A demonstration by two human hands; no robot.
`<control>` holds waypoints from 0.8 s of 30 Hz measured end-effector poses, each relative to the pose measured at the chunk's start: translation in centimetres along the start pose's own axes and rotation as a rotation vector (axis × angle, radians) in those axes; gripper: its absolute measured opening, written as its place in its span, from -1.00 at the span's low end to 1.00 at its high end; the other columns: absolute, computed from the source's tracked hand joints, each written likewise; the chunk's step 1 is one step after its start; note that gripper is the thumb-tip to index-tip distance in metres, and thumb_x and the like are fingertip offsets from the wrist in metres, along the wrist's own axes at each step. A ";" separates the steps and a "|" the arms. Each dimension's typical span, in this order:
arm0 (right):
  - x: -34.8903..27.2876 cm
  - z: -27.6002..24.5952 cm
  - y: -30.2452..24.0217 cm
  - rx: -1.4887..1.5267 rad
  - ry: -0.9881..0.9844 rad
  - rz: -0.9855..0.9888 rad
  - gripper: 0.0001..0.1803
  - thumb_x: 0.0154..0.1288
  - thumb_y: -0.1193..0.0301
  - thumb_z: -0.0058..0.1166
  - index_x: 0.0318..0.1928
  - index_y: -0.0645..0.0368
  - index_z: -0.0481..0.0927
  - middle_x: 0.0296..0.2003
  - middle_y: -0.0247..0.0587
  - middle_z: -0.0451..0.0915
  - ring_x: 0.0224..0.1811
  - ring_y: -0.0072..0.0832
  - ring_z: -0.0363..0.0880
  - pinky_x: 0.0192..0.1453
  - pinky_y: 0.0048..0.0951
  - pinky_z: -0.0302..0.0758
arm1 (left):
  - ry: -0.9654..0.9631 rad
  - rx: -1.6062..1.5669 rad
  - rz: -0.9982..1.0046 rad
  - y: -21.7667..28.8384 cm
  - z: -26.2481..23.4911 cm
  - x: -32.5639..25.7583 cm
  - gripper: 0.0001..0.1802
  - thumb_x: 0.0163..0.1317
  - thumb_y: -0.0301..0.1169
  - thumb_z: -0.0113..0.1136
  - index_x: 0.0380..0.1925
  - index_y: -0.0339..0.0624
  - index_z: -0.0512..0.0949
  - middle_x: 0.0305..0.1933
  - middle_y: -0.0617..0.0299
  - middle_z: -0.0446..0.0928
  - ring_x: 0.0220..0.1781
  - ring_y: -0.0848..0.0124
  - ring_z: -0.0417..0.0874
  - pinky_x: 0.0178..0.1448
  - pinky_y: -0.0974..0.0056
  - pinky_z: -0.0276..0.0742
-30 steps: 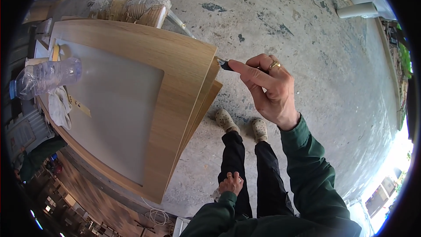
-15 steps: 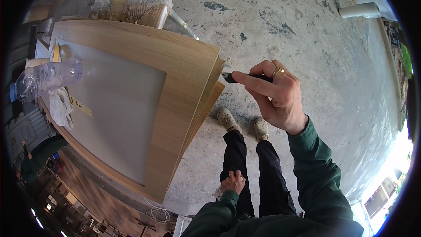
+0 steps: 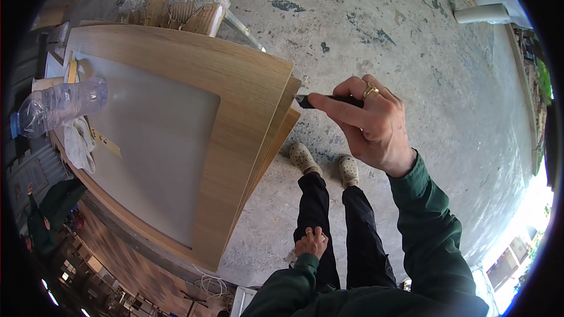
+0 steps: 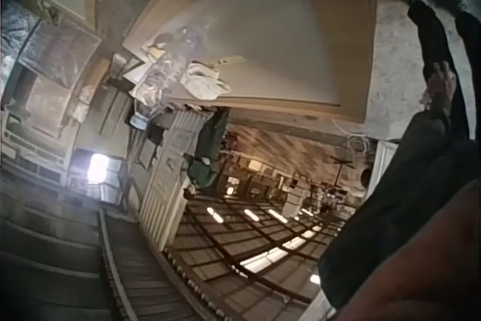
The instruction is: Repairing small imperfections on wooden furniture frames using wood filler and a scraper tool.
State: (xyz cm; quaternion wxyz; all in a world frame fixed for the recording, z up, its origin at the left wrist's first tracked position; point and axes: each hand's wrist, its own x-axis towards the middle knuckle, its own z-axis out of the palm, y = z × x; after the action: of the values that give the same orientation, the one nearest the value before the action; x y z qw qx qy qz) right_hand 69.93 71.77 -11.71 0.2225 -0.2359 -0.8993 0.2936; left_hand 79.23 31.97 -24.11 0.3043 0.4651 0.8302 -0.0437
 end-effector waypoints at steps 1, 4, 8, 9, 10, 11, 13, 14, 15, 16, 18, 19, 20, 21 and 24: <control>-0.1 -0.2 0.0 0.000 -0.036 0.000 -0.61 -0.07 0.64 0.19 -0.18 -0.03 0.68 -0.47 -0.35 0.50 -0.47 -0.46 0.45 -0.43 -0.44 0.41 | -0.003 0.007 0.002 0.1 0.0 0.0 -0.76 0.00 -0.26 0.18 -0.43 -0.04 0.33 -0.46 0.09 0.39 -0.64 0.16 0.56 -0.63 0.12 0.49; -0.2 -0.5 0.3 0.067 -0.015 0.016 -0.60 -0.06 0.66 0.17 -0.18 -0.01 0.68 -0.47 -0.34 0.50 -0.48 -0.46 0.44 -0.43 -0.45 0.41 | -0.008 0.006 -0.002 0.0 -0.1 0.1 -0.76 0.01 -0.25 0.17 -0.43 -0.04 0.33 -0.46 0.09 0.39 -0.64 0.16 0.56 -0.63 0.13 0.49; 0.4 -0.5 0.9 0.059 0.027 0.047 -0.59 -0.06 0.71 0.13 -0.17 0.02 0.68 -0.48 -0.30 0.50 -0.46 -0.46 0.45 -0.42 -0.45 0.42 | -0.033 -0.002 -0.004 0.1 -0.2 0.2 -0.76 0.01 -0.25 0.17 -0.44 -0.04 0.33 -0.47 0.09 0.39 -0.64 0.17 0.55 -0.63 0.13 0.49; 0.6 -0.5 1.0 0.059 0.027 0.048 -0.59 -0.06 0.71 0.13 -0.17 0.02 0.68 -0.48 -0.30 0.50 -0.46 -0.46 0.45 -0.42 -0.45 0.42 | 0.011 -0.005 0.002 0.1 -0.1 0.3 -0.77 -0.02 -0.27 0.17 -0.45 0.00 0.32 -0.48 0.12 0.38 -0.67 0.19 0.53 -0.67 0.14 0.44; 0.8 -0.5 1.1 0.054 0.021 0.045 -0.59 -0.05 0.70 0.14 -0.17 0.02 0.68 -0.48 -0.30 0.51 -0.46 -0.46 0.46 -0.42 -0.45 0.42 | 0.055 -0.008 0.008 0.1 0.0 0.3 -0.77 -0.04 -0.28 0.18 -0.46 0.03 0.31 -0.49 0.15 0.37 -0.71 0.21 0.51 -0.71 0.15 0.40; 0.8 -0.5 1.1 0.049 0.015 0.042 -0.59 -0.05 0.70 0.15 -0.17 0.01 0.68 -0.47 -0.30 0.51 -0.45 -0.46 0.47 -0.42 -0.45 0.42 | 0.055 -0.008 0.009 0.1 0.0 0.3 -0.77 -0.04 -0.28 0.18 -0.46 0.03 0.31 -0.49 0.15 0.37 -0.71 0.21 0.51 -0.71 0.15 0.40; 0.5 -0.2 1.2 0.058 0.008 0.039 -0.60 -0.05 0.69 0.15 -0.17 0.00 0.68 -0.47 -0.30 0.51 -0.44 -0.46 0.47 -0.41 -0.44 0.42 | 0.059 0.006 0.004 0.1 0.0 0.3 -0.77 -0.05 -0.28 0.18 -0.47 0.03 0.31 -0.49 0.15 0.37 -0.71 0.21 0.51 -0.71 0.16 0.40; 0.3 -0.1 1.2 0.066 0.001 0.036 -0.60 -0.06 0.68 0.16 -0.17 0.00 0.68 -0.47 -0.30 0.51 -0.44 -0.46 0.47 -0.41 -0.44 0.42 | 0.058 0.006 0.005 0.2 0.0 0.3 -0.77 -0.05 -0.28 0.18 -0.47 0.03 0.31 -0.49 0.15 0.37 -0.71 0.21 0.51 -0.71 0.16 0.40; 0.1 -0.2 1.1 0.068 0.002 0.035 -0.60 -0.06 0.68 0.16 -0.17 0.00 0.68 -0.47 -0.30 0.51 -0.44 -0.46 0.47 -0.41 -0.44 0.42 | 0.063 0.013 0.002 0.1 0.0 0.3 -0.77 -0.05 -0.28 0.18 -0.47 0.03 0.31 -0.49 0.15 0.37 -0.71 0.22 0.51 -0.71 0.16 0.40; -0.2 -0.4 1.1 0.070 -0.033 0.034 -0.60 -0.05 0.68 0.16 -0.17 0.00 0.68 -0.47 -0.30 0.51 -0.44 -0.45 0.47 -0.41 -0.44 0.42 | 0.067 0.019 -0.001 0.1 0.0 0.3 -0.77 -0.05 -0.28 0.18 -0.48 0.03 0.31 -0.50 0.16 0.37 -0.71 0.22 0.51 -0.71 0.16 0.39; -0.4 -0.4 1.1 0.072 -0.068 0.033 -0.60 -0.05 0.67 0.17 -0.17 0.00 0.68 -0.47 -0.31 0.52 -0.44 -0.45 0.48 -0.41 -0.44 0.42 | 0.065 0.021 -0.001 0.0 -0.1 0.3 -0.77 -0.05 -0.28 0.18 -0.48 0.03 0.31 -0.50 0.16 0.37 -0.71 0.22 0.50 -0.72 0.16 0.39; -0.4 -0.4 1.2 0.105 -0.043 0.044 -0.60 -0.05 0.68 0.16 -0.17 0.00 0.68 -0.48 -0.30 0.52 -0.44 -0.45 0.47 -0.40 -0.45 0.42 | 0.062 0.021 0.000 0.1 -0.1 0.3 -0.77 -0.05 -0.27 0.18 -0.49 0.03 0.31 -0.50 0.16 0.37 -0.71 0.23 0.50 -0.72 0.16 0.39; -0.4 -0.4 1.2 0.139 -0.017 0.054 -0.60 -0.05 0.68 0.15 -0.17 0.01 0.68 -0.48 -0.30 0.51 -0.44 -0.44 0.47 -0.39 -0.45 0.41 | 0.062 0.022 0.001 0.0 -0.1 0.3 -0.77 -0.05 -0.27 0.18 -0.49 0.03 0.31 -0.50 0.16 0.37 -0.71 0.23 0.50 -0.72 0.16 0.39; -0.3 -0.3 1.3 0.138 -0.017 0.056 -0.60 -0.05 0.68 0.15 -0.17 0.01 0.68 -0.48 -0.30 0.51 -0.44 -0.44 0.47 -0.39 -0.45 0.41 | 0.068 0.022 0.006 0.1 -0.1 0.4 -0.77 -0.05 -0.28 0.18 -0.49 0.03 0.31 -0.50 0.16 0.37 -0.72 0.23 0.50 -0.72 0.17 0.39; 0.1 0.0 1.4 0.130 0.056 0.093 -0.64 -0.01 0.58 0.15 -0.19 -0.12 0.68 -0.49 -0.37 0.54 -0.47 -0.45 0.49 -0.42 -0.44 0.45 | 0.043 0.026 0.012 0.2 -0.2 0.3 -0.76 -0.03 -0.26 0.18 -0.47 0.00 0.32 -0.50 0.13 0.38 -0.69 0.21 0.52 -0.68 0.16 0.44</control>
State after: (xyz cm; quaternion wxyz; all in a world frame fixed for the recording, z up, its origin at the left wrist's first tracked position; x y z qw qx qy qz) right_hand 70.23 72.87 -12.57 0.2484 -0.2704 -0.8599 0.3547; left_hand 79.16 32.40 -24.04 0.2804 0.4747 0.8332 -0.0426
